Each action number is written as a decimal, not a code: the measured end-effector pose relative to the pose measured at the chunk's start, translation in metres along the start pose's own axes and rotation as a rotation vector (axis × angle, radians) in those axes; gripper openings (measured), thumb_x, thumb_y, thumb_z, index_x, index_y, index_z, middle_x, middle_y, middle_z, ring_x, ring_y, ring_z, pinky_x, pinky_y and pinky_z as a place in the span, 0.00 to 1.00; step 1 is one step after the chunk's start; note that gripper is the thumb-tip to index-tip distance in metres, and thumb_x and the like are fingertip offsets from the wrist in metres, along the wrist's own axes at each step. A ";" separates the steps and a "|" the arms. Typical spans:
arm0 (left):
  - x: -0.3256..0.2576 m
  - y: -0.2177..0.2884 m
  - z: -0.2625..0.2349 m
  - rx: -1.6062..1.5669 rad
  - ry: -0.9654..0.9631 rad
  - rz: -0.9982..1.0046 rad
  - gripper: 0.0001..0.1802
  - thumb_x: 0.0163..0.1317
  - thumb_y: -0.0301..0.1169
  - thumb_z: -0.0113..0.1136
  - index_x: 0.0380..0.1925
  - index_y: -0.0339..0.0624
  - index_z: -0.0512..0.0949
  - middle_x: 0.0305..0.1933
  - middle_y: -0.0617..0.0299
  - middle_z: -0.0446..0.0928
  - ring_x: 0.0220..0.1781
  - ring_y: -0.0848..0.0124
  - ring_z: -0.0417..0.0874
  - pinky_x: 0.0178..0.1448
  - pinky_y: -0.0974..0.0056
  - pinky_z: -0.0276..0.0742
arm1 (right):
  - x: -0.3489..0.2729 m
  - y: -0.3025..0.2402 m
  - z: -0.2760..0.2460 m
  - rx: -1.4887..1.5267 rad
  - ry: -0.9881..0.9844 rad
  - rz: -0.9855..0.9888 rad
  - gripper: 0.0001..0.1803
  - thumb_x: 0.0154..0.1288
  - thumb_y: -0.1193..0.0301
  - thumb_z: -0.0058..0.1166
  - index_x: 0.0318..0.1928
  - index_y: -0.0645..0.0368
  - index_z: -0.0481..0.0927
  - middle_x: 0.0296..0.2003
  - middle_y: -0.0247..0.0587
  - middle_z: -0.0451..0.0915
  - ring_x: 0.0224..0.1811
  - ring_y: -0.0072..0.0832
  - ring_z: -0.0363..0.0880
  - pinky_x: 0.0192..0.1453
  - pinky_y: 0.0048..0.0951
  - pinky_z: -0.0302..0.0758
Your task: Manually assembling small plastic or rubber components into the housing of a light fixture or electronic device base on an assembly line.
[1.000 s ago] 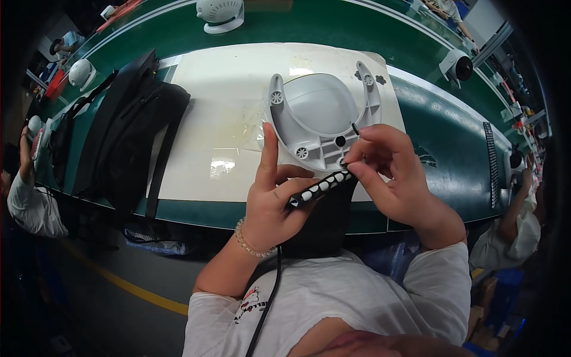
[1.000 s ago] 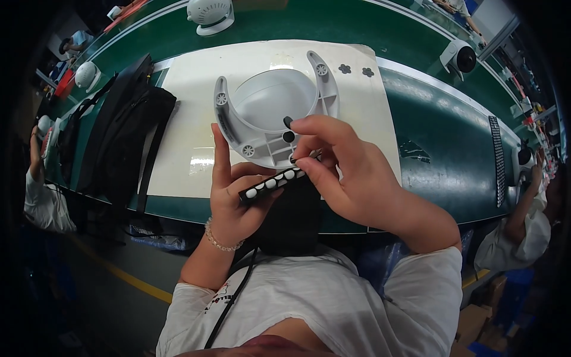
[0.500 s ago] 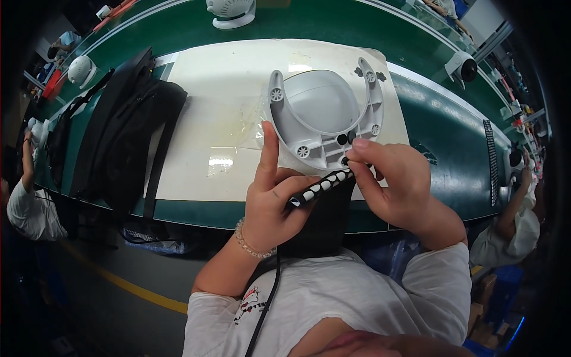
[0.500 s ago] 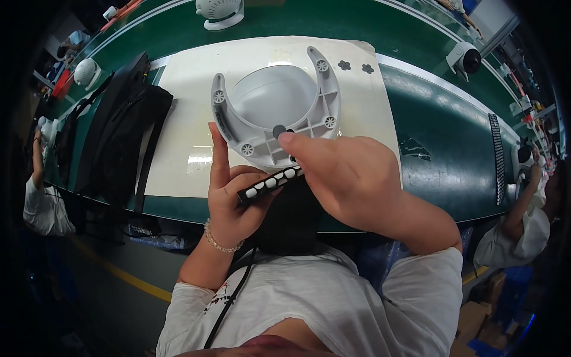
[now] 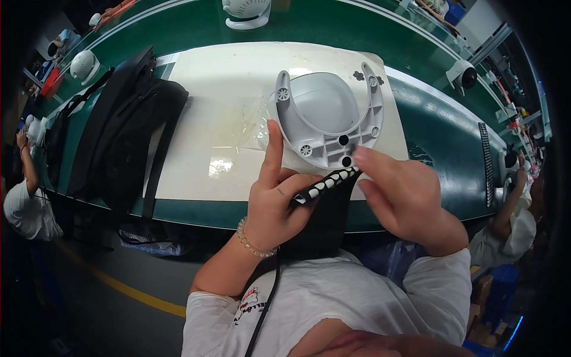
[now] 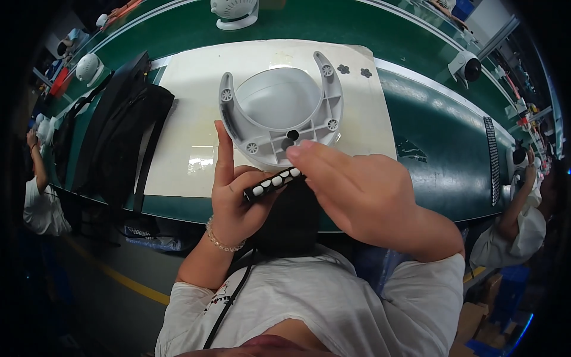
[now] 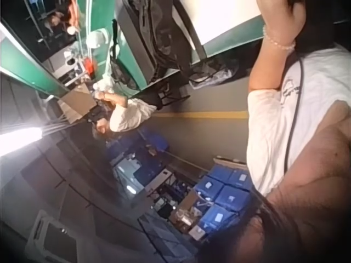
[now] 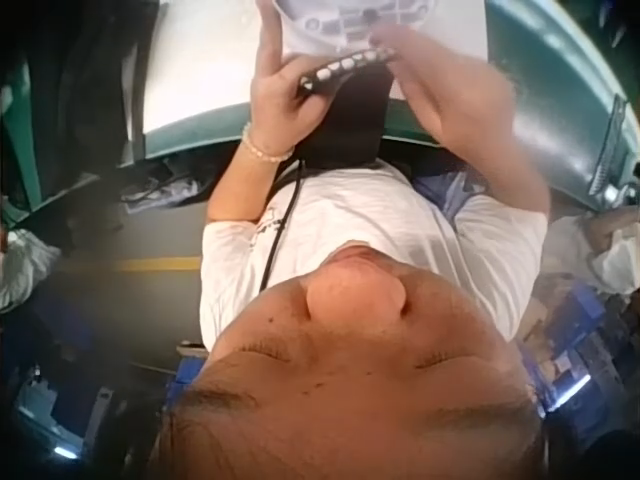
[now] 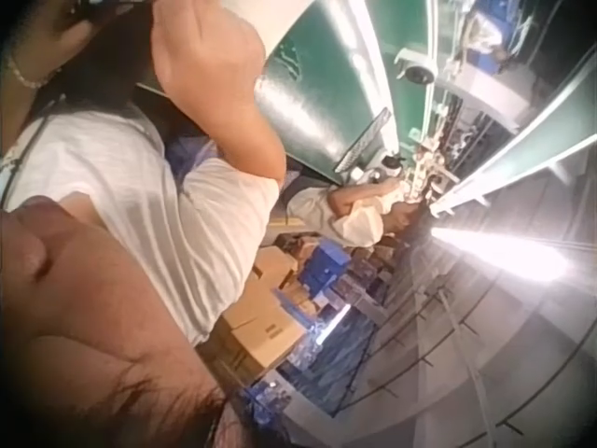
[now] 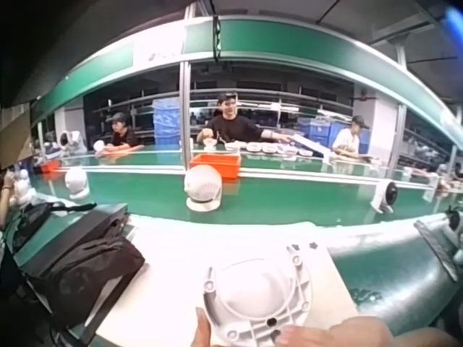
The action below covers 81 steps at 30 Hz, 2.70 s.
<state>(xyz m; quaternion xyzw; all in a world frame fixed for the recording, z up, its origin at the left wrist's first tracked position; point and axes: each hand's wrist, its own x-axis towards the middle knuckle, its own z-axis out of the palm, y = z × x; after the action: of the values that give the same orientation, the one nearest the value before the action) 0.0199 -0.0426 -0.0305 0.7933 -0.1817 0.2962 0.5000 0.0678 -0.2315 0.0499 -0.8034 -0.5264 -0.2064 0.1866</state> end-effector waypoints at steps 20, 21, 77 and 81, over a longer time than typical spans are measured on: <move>0.001 0.001 0.002 0.003 0.016 -0.017 0.13 0.38 0.16 0.66 0.27 0.36 0.76 0.66 0.33 0.41 0.34 0.69 0.82 0.39 0.71 0.77 | -0.010 0.040 0.014 0.480 0.269 0.406 0.06 0.57 0.72 0.54 0.35 0.57 0.73 0.53 0.44 0.64 0.51 0.32 0.66 0.53 0.30 0.64; 0.000 0.000 0.002 0.004 0.012 -0.019 0.14 0.38 0.16 0.66 0.27 0.36 0.75 0.66 0.33 0.41 0.34 0.69 0.82 0.39 0.71 0.77 | -0.010 0.043 0.016 0.509 0.233 0.431 0.06 0.58 0.70 0.53 0.35 0.58 0.72 0.54 0.44 0.63 0.55 0.36 0.63 0.59 0.32 0.58; -0.001 -0.005 0.000 -0.105 0.064 0.006 0.11 0.40 0.20 0.67 0.23 0.31 0.74 0.66 0.37 0.47 0.32 0.68 0.80 0.36 0.70 0.76 | -0.004 -0.007 0.037 -0.029 0.339 -0.228 0.10 0.48 0.68 0.54 0.34 0.45 0.74 0.36 0.26 0.79 0.39 0.20 0.73 0.45 0.28 0.56; -0.002 -0.004 0.000 -0.112 0.049 -0.002 0.12 0.39 0.20 0.67 0.24 0.29 0.74 0.65 0.36 0.47 0.32 0.66 0.81 0.36 0.69 0.76 | -0.009 -0.008 0.040 0.041 0.315 -0.388 0.10 0.47 0.70 0.55 0.34 0.46 0.72 0.35 0.25 0.77 0.38 0.21 0.74 0.47 0.30 0.58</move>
<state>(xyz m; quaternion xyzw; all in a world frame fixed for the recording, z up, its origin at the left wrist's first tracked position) 0.0207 -0.0408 -0.0338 0.7568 -0.1847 0.3043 0.5482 0.0625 -0.2144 0.0116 -0.6412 -0.6393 -0.3505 0.2395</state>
